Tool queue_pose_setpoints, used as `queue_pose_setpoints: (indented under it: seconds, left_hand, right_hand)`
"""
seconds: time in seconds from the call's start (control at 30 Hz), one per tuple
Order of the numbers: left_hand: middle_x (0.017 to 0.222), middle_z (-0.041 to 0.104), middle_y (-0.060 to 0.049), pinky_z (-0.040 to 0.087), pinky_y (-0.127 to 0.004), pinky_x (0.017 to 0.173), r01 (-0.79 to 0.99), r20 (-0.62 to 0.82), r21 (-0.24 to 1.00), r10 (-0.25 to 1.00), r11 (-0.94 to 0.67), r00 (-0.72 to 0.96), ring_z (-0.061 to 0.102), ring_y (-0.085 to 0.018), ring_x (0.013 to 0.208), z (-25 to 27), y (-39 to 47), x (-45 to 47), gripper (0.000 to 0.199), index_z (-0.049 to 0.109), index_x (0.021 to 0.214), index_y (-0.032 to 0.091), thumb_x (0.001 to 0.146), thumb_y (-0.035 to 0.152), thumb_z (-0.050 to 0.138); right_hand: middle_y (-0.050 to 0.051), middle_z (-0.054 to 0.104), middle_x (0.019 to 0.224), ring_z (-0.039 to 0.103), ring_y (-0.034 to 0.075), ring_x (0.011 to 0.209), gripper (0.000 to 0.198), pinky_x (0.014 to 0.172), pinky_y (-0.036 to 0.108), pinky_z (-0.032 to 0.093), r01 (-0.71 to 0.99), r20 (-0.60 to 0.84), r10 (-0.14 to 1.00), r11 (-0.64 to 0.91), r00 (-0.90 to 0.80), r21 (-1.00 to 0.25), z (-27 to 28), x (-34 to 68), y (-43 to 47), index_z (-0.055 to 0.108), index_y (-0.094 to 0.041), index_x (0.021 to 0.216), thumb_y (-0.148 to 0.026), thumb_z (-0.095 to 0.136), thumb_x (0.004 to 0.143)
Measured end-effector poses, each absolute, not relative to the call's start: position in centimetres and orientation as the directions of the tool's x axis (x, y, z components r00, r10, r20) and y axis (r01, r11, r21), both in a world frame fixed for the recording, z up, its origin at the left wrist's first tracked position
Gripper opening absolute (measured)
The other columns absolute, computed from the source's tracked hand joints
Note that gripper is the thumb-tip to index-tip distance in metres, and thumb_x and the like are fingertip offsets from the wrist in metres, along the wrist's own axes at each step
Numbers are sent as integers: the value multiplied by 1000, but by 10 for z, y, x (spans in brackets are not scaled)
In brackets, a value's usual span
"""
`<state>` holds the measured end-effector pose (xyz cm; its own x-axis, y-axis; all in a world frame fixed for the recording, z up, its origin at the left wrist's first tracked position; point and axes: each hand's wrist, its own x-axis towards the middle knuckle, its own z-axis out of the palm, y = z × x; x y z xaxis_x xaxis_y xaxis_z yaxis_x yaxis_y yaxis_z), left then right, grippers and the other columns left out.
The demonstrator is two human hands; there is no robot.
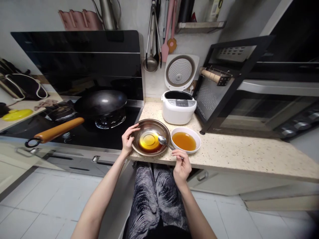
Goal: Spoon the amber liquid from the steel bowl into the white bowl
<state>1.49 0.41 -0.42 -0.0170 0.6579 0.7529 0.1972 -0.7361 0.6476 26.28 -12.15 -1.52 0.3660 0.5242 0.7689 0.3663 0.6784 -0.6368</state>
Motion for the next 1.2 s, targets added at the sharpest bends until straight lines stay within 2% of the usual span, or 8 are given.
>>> queue_pose_setpoints:
  seconds: [0.33,0.67,1.2]
  left_hand:
    - [136,73,-11,50,-56,112,183,751,651,660,-737,-17,66,-35,129,-5,4,15,38,80,110,21,86,32,53]
    - [134,73,-13,50,-57,112,199,739,664,674,-721,-25,67,-37,128,-3,3,16,39,80,108,21,88,40,53]
    - [135,73,-11,51,-56,112,202,746,654,666,-729,-11,67,-35,128,-5,4,14,40,80,108,21,83,28,50]
  right_hand:
    - [4,73,87,71,18,85,22,77,33,57,326,718,631,640,294,-696,-22,246,-118,63,-24,91,-25,49,107]
    - [4,73,90,71,19,88,21,80,33,57,307,698,653,628,294,-716,-28,245,-116,64,-23,91,-25,49,107]
    - [4,73,90,70,18,87,25,82,33,57,255,679,655,630,332,-733,-33,243,-114,65,-22,89,-24,48,107]
